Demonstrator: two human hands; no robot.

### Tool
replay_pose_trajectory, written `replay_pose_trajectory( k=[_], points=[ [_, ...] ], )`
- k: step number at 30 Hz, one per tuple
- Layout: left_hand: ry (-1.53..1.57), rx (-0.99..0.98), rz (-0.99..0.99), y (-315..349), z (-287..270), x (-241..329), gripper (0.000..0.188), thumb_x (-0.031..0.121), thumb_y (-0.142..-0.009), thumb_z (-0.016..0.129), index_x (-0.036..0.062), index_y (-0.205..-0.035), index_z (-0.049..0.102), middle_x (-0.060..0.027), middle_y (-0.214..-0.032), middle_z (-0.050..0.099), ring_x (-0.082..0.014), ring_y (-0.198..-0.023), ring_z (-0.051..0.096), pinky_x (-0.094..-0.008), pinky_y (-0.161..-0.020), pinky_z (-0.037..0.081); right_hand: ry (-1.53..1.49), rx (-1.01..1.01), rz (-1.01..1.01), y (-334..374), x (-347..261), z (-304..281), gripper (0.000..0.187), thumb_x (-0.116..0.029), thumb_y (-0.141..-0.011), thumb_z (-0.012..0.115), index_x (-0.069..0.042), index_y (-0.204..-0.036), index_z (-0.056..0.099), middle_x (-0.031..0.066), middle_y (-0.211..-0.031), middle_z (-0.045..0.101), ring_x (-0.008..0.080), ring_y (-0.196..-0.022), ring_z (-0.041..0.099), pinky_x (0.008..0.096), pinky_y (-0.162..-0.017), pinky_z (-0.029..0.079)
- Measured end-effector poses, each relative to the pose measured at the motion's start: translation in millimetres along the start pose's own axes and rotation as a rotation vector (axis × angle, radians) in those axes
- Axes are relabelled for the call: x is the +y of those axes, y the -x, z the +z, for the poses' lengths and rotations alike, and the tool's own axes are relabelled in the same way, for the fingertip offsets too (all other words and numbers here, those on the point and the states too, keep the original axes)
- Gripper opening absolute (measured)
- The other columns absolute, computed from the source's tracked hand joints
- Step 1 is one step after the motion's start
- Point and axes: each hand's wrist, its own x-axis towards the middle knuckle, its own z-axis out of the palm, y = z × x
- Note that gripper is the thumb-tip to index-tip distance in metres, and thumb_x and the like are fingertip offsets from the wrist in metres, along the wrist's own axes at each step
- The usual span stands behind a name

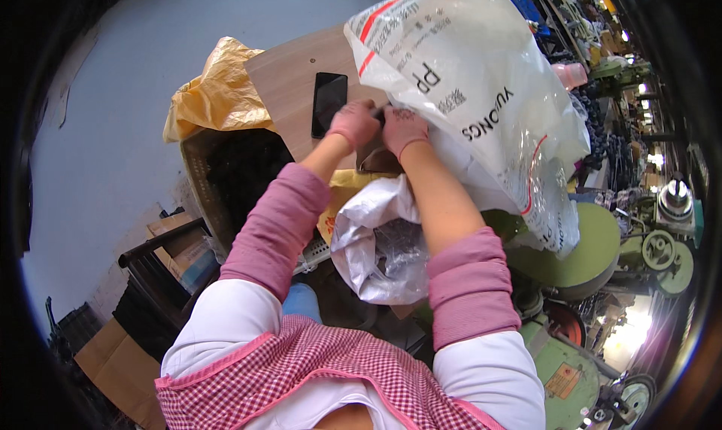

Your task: The person assembles black plastic handles by inserting small metal pieces into them and placing the finished units on a table. The person also writes on a paper note and handles various small parts from a basket.

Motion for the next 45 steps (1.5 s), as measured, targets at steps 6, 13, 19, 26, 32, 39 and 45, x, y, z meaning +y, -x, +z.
replay_pose_trajectory(
  k=[6,13,19,26,32,39,45],
  points=[
    [1.303,0.108,-0.047,107.0,-92.2,-36.7,0.043,0.002,-0.081,0.071,-0.0097,-0.118,0.054,-0.0157,-0.104,0.066,-0.0221,-0.094,0.067,-0.0318,-0.085,0.055,-0.888,0.157,-0.218,69.0,-27.8,-143.8,0.017,-0.016,-0.090,0.069,-0.003,-0.101,0.067,0.0084,-0.085,0.069,0.0165,-0.076,0.064,0.0296,-0.072,0.051],
    [1.584,0.301,0.325,269.6,-135.7,-1.0,0.042,-0.001,-0.086,0.066,-0.0050,-0.125,0.051,-0.0117,-0.112,0.065,-0.0183,-0.097,0.065,-0.0325,-0.091,0.052,-1.649,0.976,-0.163,233.3,-102.8,-209.1,0.024,-0.019,-0.099,0.063,0.000,-0.115,0.061,-0.0020,-0.080,0.057,0.0043,-0.067,0.050,0.0202,-0.062,0.043],
    [1.613,0.255,0.384,381.3,-121.0,53.6,0.029,0.010,-0.093,0.062,0.0013,-0.120,0.060,-0.0075,-0.114,0.065,-0.0171,-0.103,0.063,-0.0318,-0.092,0.050,-1.971,0.334,0.273,341.3,-146.3,-166.3,0.028,-0.031,-0.102,0.053,-0.007,-0.114,0.061,-0.0045,-0.071,0.050,0.0063,-0.057,0.049,0.0245,-0.044,0.042],
    [1.567,0.106,0.399,525.6,-78.8,63.6,0.033,0.025,-0.101,0.053,0.0039,-0.126,0.056,-0.0059,-0.117,0.062,-0.0163,-0.108,0.058,-0.0331,-0.095,0.045,-2.281,-0.424,0.099,496.7,-196.4,-116.9,0.023,-0.030,-0.093,0.057,-0.007,-0.091,0.060,0.0069,-0.072,0.060,0.0171,-0.056,0.055,0.0290,-0.046,0.038],
    [1.530,0.009,0.332,634.5,-58.0,66.3,0.033,0.026,-0.098,0.057,0.0035,-0.123,0.057,-0.0057,-0.110,0.064,-0.0166,-0.100,0.061,-0.0318,-0.089,0.048,-2.289,-0.621,0.029,595.2,-205.6,-97.2,0.045,-0.044,-0.094,0.054,-0.001,-0.102,0.065,0.0126,-0.083,0.066,0.0250,-0.068,0.064,0.0382,-0.058,0.054],
    [1.563,-0.150,0.273,695.1,-62.3,77.4,0.039,0.030,-0.099,0.055,0.0030,-0.127,0.055,-0.0086,-0.113,0.065,-0.0191,-0.103,0.062,-0.0345,-0.092,0.049,-2.226,-0.359,-0.273,675.8,-223.2,-122.2,0.036,-0.034,-0.097,0.056,0.001,-0.103,0.064,0.0104,-0.081,0.065,0.0210,-0.068,0.064,0.0349,-0.055,0.054],
    [1.511,-0.279,0.195,724.8,-34.1,85.4,0.040,0.033,-0.097,0.056,0.0024,-0.123,0.057,-0.0103,-0.108,0.065,-0.0233,-0.098,0.064,-0.0375,-0.088,0.051,-2.056,-0.314,0.119,728.1,-232.8,-119.4,0.033,-0.041,-0.098,0.054,-0.010,-0.093,0.060,0.0025,-0.068,0.056,0.0133,-0.058,0.053,0.0262,-0.046,0.040]
  ],
)
